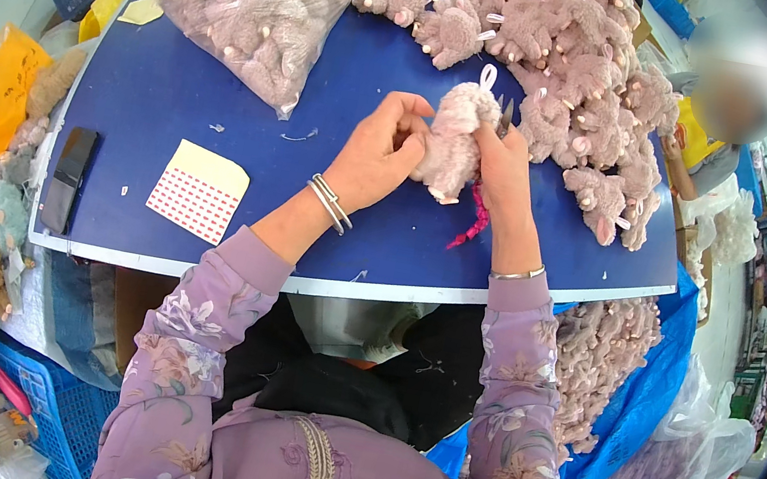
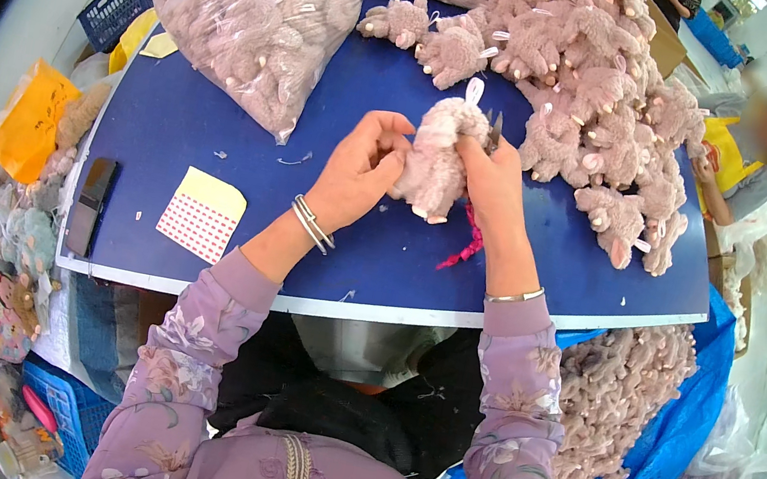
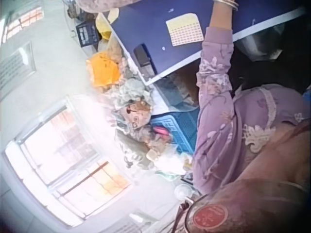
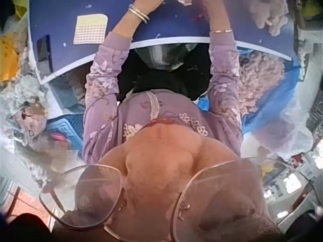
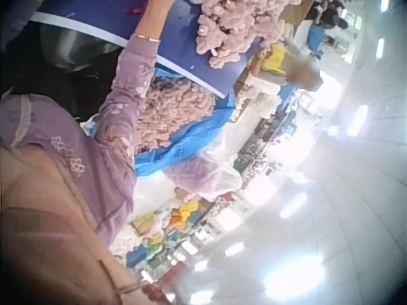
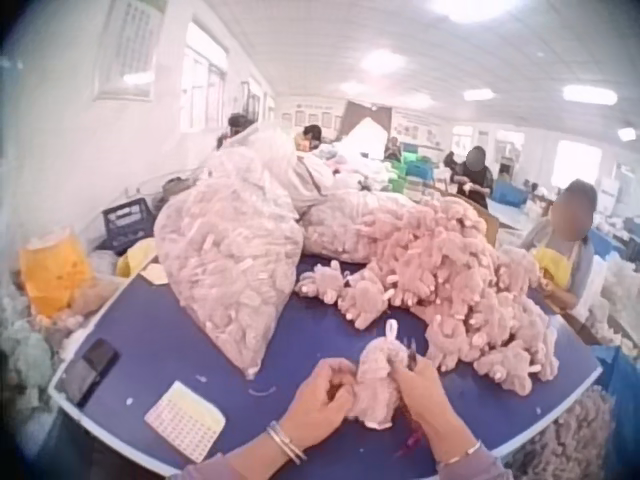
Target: The person trims excess threads and fluff from small pink stuffed toys using scissors. They handle each toy one at a time, snipping loose fibers and then placing the finished items on the table.
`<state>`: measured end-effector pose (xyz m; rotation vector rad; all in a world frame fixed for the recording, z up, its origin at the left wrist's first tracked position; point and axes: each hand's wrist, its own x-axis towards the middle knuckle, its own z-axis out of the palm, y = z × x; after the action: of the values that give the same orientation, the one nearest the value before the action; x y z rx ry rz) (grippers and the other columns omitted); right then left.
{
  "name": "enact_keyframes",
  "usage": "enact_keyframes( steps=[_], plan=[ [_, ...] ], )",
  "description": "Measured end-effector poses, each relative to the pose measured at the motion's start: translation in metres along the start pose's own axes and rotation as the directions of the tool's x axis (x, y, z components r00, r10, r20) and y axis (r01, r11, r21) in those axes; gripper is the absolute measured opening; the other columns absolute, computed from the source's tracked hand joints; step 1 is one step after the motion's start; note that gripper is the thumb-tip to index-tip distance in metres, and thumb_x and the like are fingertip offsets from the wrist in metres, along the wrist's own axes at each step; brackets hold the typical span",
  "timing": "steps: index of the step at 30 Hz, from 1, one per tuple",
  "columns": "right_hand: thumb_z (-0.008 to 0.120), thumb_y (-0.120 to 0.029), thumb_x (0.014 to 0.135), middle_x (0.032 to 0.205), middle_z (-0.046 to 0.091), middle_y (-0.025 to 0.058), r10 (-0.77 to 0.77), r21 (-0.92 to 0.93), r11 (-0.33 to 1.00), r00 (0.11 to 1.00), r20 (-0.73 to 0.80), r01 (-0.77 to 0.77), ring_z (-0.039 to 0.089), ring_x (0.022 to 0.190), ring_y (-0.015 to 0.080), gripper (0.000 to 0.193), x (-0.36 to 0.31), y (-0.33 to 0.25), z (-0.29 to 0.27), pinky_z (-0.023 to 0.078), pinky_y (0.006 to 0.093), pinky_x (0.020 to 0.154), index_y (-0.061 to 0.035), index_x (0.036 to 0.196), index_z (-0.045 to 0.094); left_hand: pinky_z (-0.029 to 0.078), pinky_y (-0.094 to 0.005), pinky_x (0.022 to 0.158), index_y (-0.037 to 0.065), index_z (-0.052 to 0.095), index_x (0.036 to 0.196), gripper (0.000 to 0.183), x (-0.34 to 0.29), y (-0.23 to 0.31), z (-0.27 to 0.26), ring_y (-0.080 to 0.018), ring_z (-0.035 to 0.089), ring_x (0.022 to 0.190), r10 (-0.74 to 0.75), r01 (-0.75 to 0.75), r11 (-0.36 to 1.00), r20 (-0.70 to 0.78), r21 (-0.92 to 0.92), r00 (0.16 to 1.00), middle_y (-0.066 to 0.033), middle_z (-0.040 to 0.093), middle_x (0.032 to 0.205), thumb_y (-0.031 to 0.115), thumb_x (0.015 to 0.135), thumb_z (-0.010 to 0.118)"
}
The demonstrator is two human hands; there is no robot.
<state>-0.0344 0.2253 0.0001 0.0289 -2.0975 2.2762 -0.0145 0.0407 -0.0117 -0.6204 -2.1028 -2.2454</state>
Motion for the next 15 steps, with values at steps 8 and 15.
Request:
enact_keyframes(
  steps=[8,15],
  plan=[
    [0.056,-0.010,0.089,0.090,0.064,0.0055,-0.137,0.213,0.965,0.986,-0.099,0.156,0.062,0.069,0.0105,0.020,0.007,0.002,0.008,0.050,0.0246,0.056,0.0033,0.104,0.061,0.043,-0.0183,0.062,0.003,0.050,0.108,0.028,-0.003,0.005,0.003,-0.0038,0.051,0.071,-0.007,-0.004,0.989,-0.077,-0.150,0.997,0.0016,0.052,0.082,0.005,0.085,0.066],
    [0.059,-0.017,0.088,0.075,0.060,-0.0001,-0.091,0.020,0.995,0.992,-0.082,0.093,0.052,0.056,0.0051,0.016,-0.003,-0.003,0.012,0.038,0.0208,0.044,-0.0033,0.096,0.060,0.045,-0.0219,0.061,0.003,0.055,0.095,0.020,-0.006,0.012,0.005,-0.0071,0.051,0.066,0.029,-0.021,0.997,-0.105,0.074,0.994,-0.0008,0.056,0.080,0.004,0.080,0.067]
  ],
)
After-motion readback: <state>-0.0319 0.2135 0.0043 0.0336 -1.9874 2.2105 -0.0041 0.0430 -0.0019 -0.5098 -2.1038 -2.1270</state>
